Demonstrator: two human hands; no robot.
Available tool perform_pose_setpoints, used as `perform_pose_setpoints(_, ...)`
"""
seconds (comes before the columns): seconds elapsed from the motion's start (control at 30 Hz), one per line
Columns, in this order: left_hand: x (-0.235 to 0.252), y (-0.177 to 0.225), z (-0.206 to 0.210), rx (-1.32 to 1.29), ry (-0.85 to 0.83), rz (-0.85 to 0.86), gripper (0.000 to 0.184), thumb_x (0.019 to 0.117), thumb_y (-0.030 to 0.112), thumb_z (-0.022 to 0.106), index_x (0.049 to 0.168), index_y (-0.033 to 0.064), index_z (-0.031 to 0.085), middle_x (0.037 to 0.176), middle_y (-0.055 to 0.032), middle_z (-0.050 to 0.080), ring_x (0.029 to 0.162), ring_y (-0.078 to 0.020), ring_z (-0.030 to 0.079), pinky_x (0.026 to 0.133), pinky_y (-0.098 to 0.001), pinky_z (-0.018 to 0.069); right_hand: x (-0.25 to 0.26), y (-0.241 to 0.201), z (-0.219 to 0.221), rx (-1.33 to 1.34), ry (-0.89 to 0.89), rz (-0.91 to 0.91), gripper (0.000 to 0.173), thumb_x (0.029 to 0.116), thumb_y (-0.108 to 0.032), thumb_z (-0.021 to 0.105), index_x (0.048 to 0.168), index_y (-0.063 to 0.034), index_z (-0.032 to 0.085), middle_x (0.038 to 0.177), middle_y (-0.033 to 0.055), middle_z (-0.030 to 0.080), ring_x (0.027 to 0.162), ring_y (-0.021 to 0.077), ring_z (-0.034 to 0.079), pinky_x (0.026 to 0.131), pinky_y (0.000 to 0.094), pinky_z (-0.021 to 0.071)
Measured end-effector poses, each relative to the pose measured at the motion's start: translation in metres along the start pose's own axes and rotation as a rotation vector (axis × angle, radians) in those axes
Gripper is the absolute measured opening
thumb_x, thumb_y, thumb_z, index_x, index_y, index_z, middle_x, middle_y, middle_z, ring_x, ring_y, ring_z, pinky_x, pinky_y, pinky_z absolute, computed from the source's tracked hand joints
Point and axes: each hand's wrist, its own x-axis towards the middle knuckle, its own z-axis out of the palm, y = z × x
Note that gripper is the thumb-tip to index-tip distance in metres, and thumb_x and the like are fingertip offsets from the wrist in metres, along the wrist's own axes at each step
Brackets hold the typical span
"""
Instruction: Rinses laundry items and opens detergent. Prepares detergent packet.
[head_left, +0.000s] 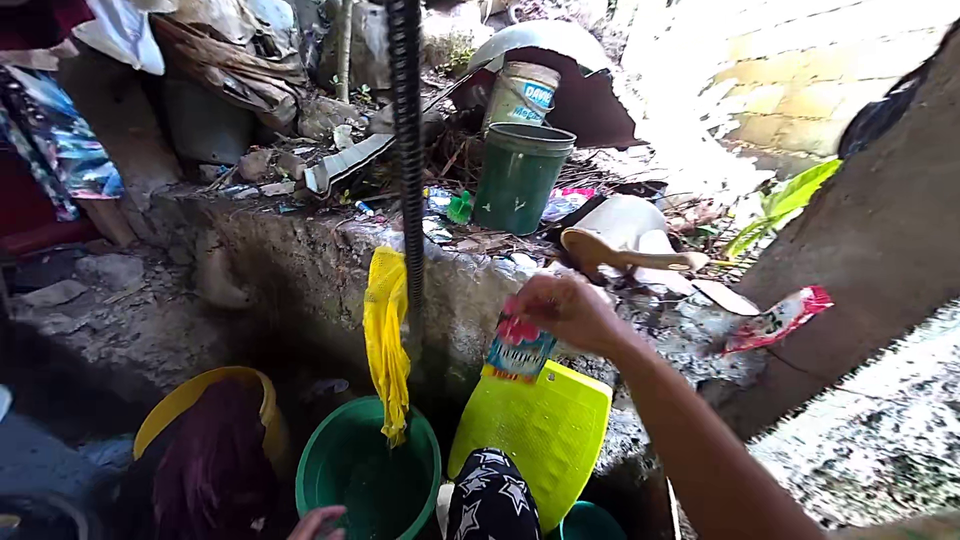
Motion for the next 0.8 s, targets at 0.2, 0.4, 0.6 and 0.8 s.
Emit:
perform_pose_setpoints(0.2, -0.002, 0.019, 0.049, -0.863, -0.233, 0.108, 0.079, 0.085, 0.047, 0.079, 0.143, 0.0012, 0.051, 0.131, -0.0086, 0.068, 0.118, -0.0217, 0.067, 0.1, -0.042, 0.0553, -0.058, -0.045, 0.201, 0.559, -0.397, -0.024, 0.009, 0.09, 0.004, 0.066, 0.095, 0.0055, 0.074, 0.103, 0.0155, 0.071, 0.095, 0.0181, 0.069, 0.087, 0.0339, 0.0583)
perform_pose_setpoints(0.4, -0.031, -0.02, 0.059, -0.999, 0.079, -0.457, 0.021, 0.105, 0.004, 0.048, 0.126, 0.0013, 0.053, 0.099, -0.0111, 0.074, 0.09, -0.0213, 0.074, 0.084, -0.0419, 0.0617, -0.079, -0.062, 0.363, 0.79, -0.533, 0.287, 0.023, 0.0964, -0.004, 0.061, 0.116, 0.0049, 0.07, 0.121, 0.0194, 0.065, 0.106, 0.0217, 0.066, 0.095, 0.0357, 0.0554)
perform_pose_setpoints(0.6, -0.04, -0.084, 0.049, -1.122, 0.531, -0.633, 0.036, 0.1096, 0.016, 0.046, 0.142, 0.0005, 0.044, 0.114, -0.0224, 0.07, 0.094, -0.0301, 0.073, 0.077, -0.0431, 0.062, -0.073, -0.006, 0.425, 0.986, -0.043, 1.379, 0.062, 0.1026, -0.015, 0.061, 0.155, -0.0019, 0.03, 0.148, 0.0288, 0.046, 0.126, 0.0423, 0.056, 0.094, 0.0566, 0.0521)
perform_pose_setpoints(0.8, -0.03, -0.102, 0.046, -1.296, 0.567, -0.664, 0.05, 0.1118, 0.042, 0.032, 0.142, 0.0064, 0.05, 0.118, -0.0206, 0.069, 0.099, -0.0318, 0.071, 0.079, -0.0454, 0.0605, -0.018, 0.052, 0.43, 0.887, -0.01, 1.27, 0.092, 0.0952, -0.038, 0.073, 0.164, -0.0193, 0.015, 0.159, 0.0257, 0.034, 0.139, 0.0462, 0.042, 0.099, 0.069, 0.0438)
